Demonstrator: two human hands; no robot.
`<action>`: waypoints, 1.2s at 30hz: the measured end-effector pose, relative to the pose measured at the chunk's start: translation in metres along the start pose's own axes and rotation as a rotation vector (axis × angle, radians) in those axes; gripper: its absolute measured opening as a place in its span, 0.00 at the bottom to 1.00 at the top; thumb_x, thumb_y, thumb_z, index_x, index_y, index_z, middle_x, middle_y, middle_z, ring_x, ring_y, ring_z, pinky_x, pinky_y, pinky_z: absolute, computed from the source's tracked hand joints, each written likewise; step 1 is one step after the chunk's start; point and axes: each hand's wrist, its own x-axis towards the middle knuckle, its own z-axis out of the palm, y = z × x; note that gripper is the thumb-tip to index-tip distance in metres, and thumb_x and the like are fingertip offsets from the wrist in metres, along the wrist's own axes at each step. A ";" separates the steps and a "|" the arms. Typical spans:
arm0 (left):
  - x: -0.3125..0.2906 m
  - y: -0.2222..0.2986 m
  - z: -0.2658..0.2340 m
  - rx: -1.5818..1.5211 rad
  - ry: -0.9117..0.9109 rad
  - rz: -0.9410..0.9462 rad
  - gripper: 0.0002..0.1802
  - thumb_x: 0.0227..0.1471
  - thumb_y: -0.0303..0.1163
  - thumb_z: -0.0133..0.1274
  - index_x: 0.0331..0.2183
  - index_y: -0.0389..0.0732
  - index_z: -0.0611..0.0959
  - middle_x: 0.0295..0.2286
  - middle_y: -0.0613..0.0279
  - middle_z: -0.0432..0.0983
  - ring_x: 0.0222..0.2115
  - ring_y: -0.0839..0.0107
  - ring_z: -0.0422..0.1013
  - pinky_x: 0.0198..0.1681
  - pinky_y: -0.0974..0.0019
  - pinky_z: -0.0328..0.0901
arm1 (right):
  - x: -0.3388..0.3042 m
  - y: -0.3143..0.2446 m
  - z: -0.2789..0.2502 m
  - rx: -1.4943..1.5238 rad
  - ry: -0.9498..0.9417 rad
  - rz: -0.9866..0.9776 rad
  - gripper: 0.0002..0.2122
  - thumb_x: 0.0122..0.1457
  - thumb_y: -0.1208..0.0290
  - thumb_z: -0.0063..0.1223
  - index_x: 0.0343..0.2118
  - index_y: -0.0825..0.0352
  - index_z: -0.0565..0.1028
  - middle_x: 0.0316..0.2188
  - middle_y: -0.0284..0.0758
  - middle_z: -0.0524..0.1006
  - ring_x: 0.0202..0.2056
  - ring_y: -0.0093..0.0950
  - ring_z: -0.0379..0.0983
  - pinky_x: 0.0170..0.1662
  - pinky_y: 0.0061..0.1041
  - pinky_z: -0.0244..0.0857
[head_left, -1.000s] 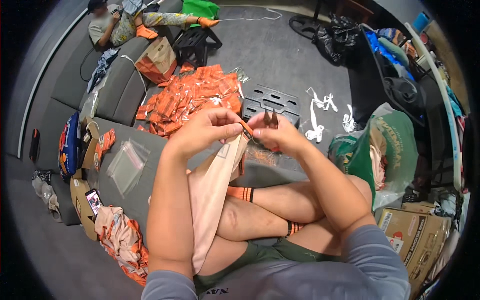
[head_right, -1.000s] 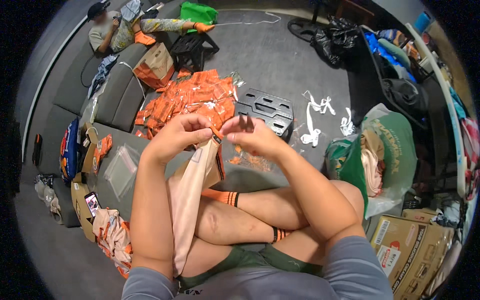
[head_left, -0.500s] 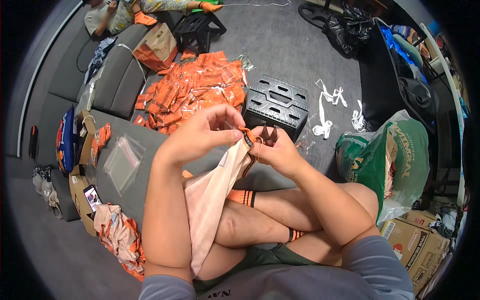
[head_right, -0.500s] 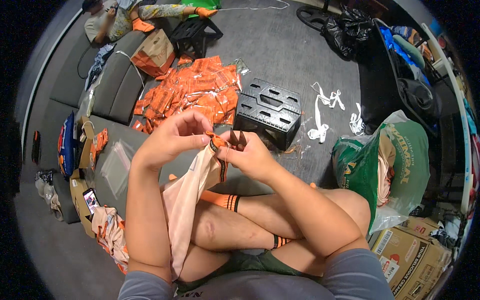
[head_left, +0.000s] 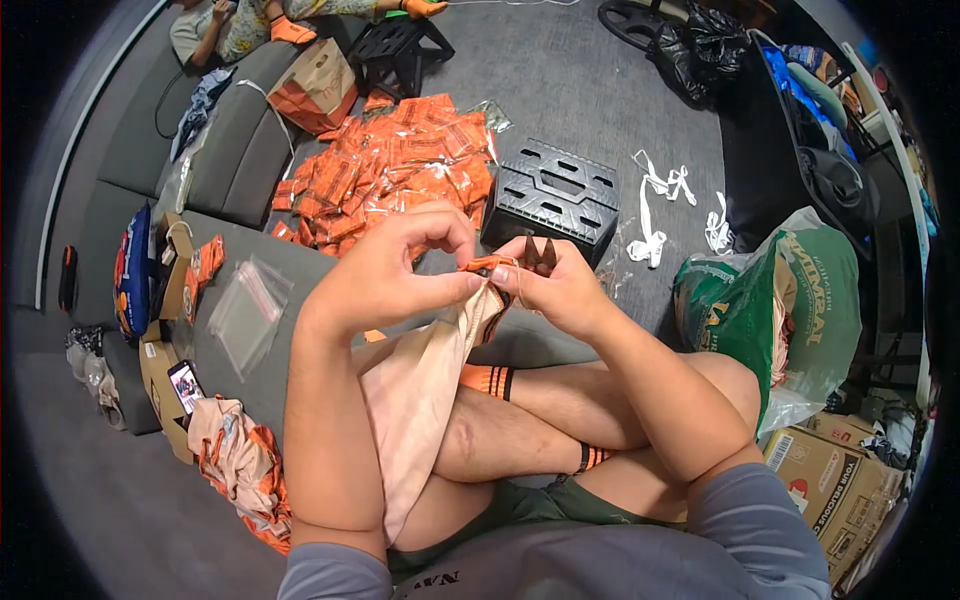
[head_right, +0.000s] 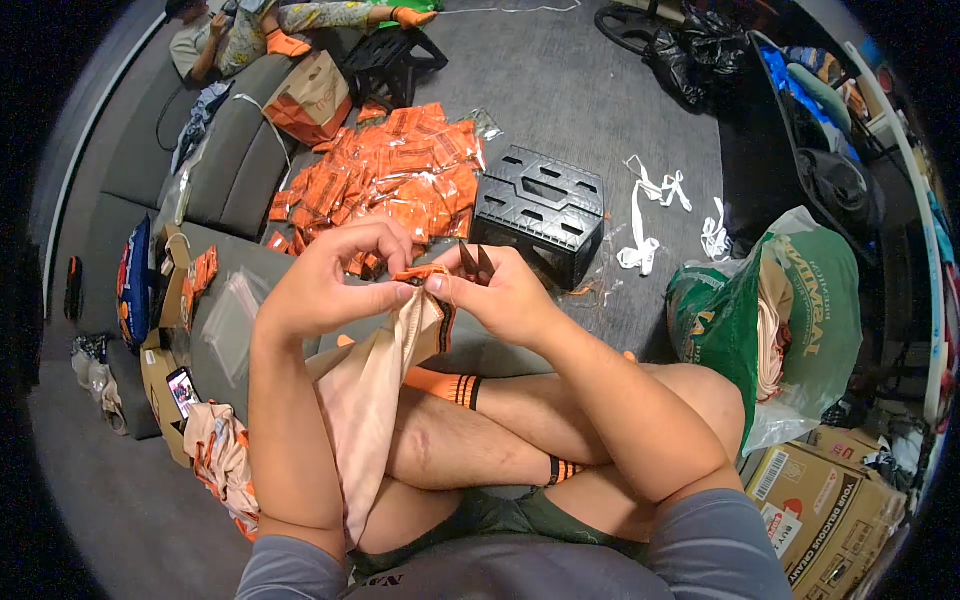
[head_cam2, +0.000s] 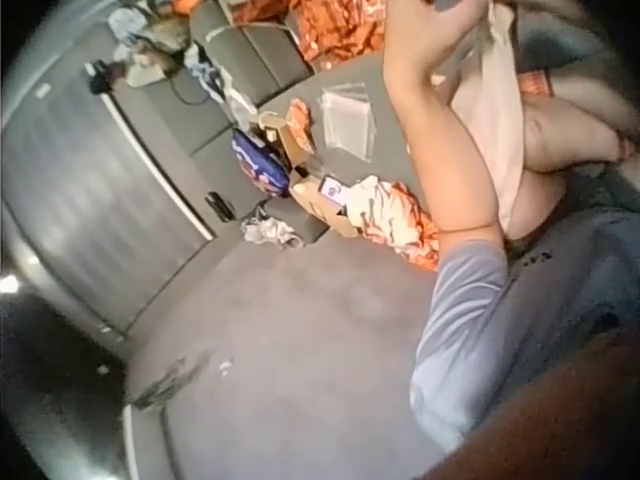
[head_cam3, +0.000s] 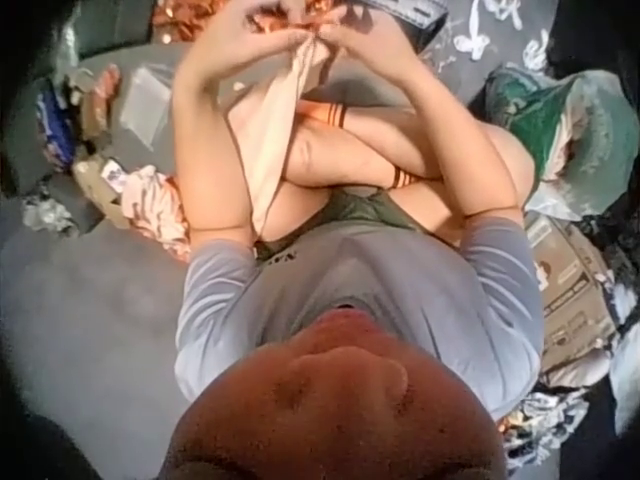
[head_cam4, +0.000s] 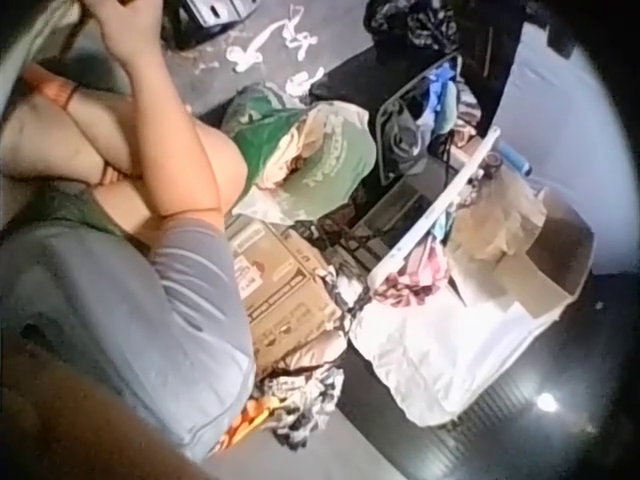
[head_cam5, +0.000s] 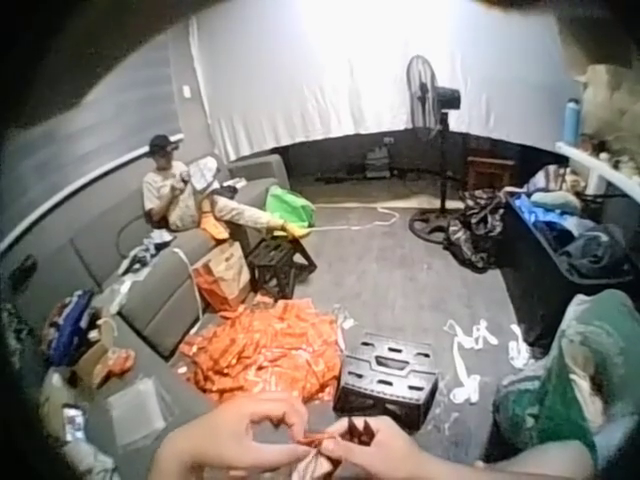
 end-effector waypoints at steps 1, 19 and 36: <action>0.000 -0.001 0.000 0.000 0.001 -0.002 0.08 0.41 0.25 0.58 0.25 0.37 0.75 0.31 0.64 0.70 0.34 0.75 0.66 0.40 0.70 0.61 | -0.001 -0.001 -0.001 0.004 0.002 0.011 0.08 0.58 0.68 0.55 0.34 0.67 0.74 0.22 0.25 0.72 0.21 0.12 0.61 0.22 0.14 0.54; 0.010 0.004 0.004 -0.355 0.044 -0.034 0.08 0.41 0.25 0.61 0.25 0.38 0.77 0.29 0.68 0.68 0.30 0.80 0.64 0.34 0.75 0.59 | -0.008 -0.012 -0.012 0.340 -0.134 0.107 0.07 0.60 0.65 0.49 0.35 0.62 0.69 0.19 0.26 0.68 0.14 0.12 0.52 0.16 0.15 0.42; 0.049 0.067 0.075 -0.408 0.502 -0.244 0.09 0.55 0.33 0.54 0.34 0.37 0.79 0.27 0.69 0.77 0.24 0.82 0.70 0.23 0.74 0.66 | -0.026 -0.058 -0.048 0.430 -0.112 -0.167 0.09 0.60 0.63 0.49 0.39 0.62 0.68 0.21 0.26 0.70 0.13 0.12 0.55 0.15 0.12 0.46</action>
